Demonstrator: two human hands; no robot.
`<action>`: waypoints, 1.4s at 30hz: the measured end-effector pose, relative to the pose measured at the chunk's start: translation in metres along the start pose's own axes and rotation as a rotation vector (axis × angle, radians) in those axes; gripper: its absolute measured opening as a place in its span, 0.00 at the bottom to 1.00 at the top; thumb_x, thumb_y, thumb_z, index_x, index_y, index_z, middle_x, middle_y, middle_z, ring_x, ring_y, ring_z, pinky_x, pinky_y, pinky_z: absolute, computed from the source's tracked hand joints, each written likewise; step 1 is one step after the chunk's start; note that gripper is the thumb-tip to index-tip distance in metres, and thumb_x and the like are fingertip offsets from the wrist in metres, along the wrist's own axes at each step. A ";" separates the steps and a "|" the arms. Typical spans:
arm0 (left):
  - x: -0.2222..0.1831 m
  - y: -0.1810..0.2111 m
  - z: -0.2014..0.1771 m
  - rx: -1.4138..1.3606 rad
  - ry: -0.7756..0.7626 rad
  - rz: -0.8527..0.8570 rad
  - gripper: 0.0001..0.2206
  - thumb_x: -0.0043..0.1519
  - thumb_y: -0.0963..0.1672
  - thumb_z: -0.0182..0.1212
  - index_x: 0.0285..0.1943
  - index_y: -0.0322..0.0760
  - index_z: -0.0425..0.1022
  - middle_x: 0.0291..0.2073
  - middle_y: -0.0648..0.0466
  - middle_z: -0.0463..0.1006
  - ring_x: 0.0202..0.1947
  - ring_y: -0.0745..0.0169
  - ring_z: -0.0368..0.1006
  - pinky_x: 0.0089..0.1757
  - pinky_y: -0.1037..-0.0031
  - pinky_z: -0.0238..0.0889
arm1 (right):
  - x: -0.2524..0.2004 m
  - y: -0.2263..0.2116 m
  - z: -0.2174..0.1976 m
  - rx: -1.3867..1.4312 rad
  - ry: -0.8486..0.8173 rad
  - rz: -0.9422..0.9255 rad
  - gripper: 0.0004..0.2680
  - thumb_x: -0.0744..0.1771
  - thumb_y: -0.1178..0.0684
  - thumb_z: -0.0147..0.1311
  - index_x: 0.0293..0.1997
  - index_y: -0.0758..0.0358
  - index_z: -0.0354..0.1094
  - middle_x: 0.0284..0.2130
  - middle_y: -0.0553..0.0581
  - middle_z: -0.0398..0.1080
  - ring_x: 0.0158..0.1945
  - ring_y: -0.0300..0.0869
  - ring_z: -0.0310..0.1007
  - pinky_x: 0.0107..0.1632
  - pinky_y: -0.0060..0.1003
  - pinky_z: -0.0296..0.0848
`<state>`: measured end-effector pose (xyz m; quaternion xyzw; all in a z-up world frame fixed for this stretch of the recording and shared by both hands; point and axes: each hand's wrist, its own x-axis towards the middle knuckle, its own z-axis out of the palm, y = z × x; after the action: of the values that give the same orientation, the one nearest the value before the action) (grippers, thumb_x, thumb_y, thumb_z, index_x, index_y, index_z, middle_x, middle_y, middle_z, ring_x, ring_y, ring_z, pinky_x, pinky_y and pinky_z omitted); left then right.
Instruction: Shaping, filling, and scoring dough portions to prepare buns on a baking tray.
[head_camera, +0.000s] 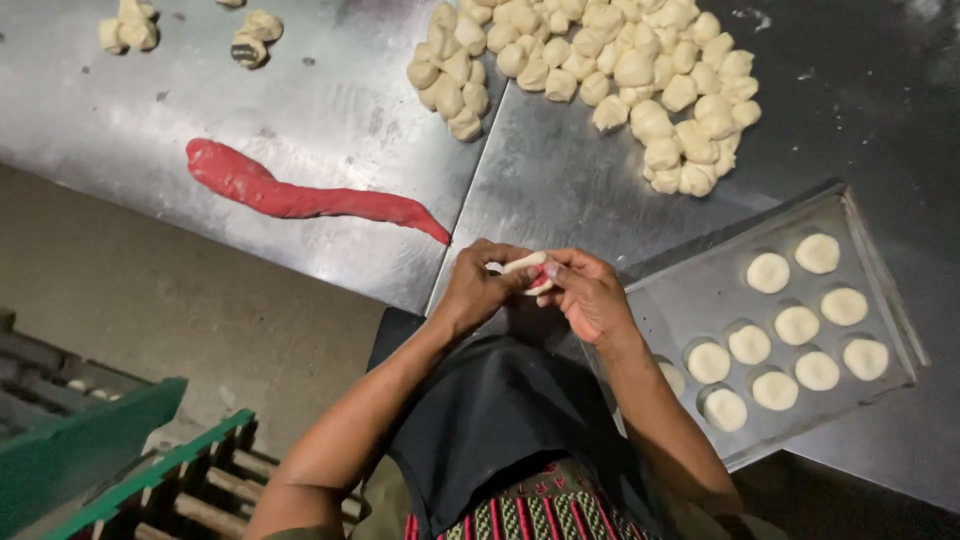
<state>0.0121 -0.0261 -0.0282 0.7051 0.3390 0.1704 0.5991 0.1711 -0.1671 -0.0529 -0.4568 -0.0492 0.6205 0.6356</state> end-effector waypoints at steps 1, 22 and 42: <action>-0.005 0.013 -0.003 0.006 0.005 -0.011 0.11 0.58 0.42 0.77 0.47 0.31 0.87 0.38 0.47 0.81 0.38 0.62 0.79 0.38 0.74 0.71 | 0.002 0.003 -0.006 0.006 -0.005 0.010 0.11 0.69 0.56 0.55 0.56 0.72 0.69 0.46 0.61 0.76 0.45 0.42 0.77 0.45 0.39 0.77; 0.025 -0.091 0.010 -1.016 -0.070 -0.594 0.11 0.59 0.38 0.63 0.45 0.21 0.69 0.31 0.45 0.78 0.34 0.51 0.76 0.38 0.66 0.74 | 0.028 0.039 0.026 -1.054 0.394 -0.611 0.03 0.65 0.61 0.58 0.40 0.62 0.74 0.34 0.55 0.70 0.36 0.42 0.74 0.38 0.35 0.73; 0.059 -0.012 -0.156 -0.366 -0.627 -0.153 0.17 0.65 0.37 0.57 0.63 0.29 0.74 0.46 0.51 0.85 0.44 0.69 0.79 0.45 0.77 0.73 | 0.025 0.050 0.092 -1.301 0.885 -0.725 0.06 0.60 0.70 0.52 0.34 0.67 0.71 0.32 0.62 0.71 0.36 0.53 0.75 0.39 0.41 0.72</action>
<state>-0.0496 0.1287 -0.0147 0.5769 0.1547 -0.0414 0.8009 0.0816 -0.1082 -0.0447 -0.8852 -0.2851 -0.0066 0.3675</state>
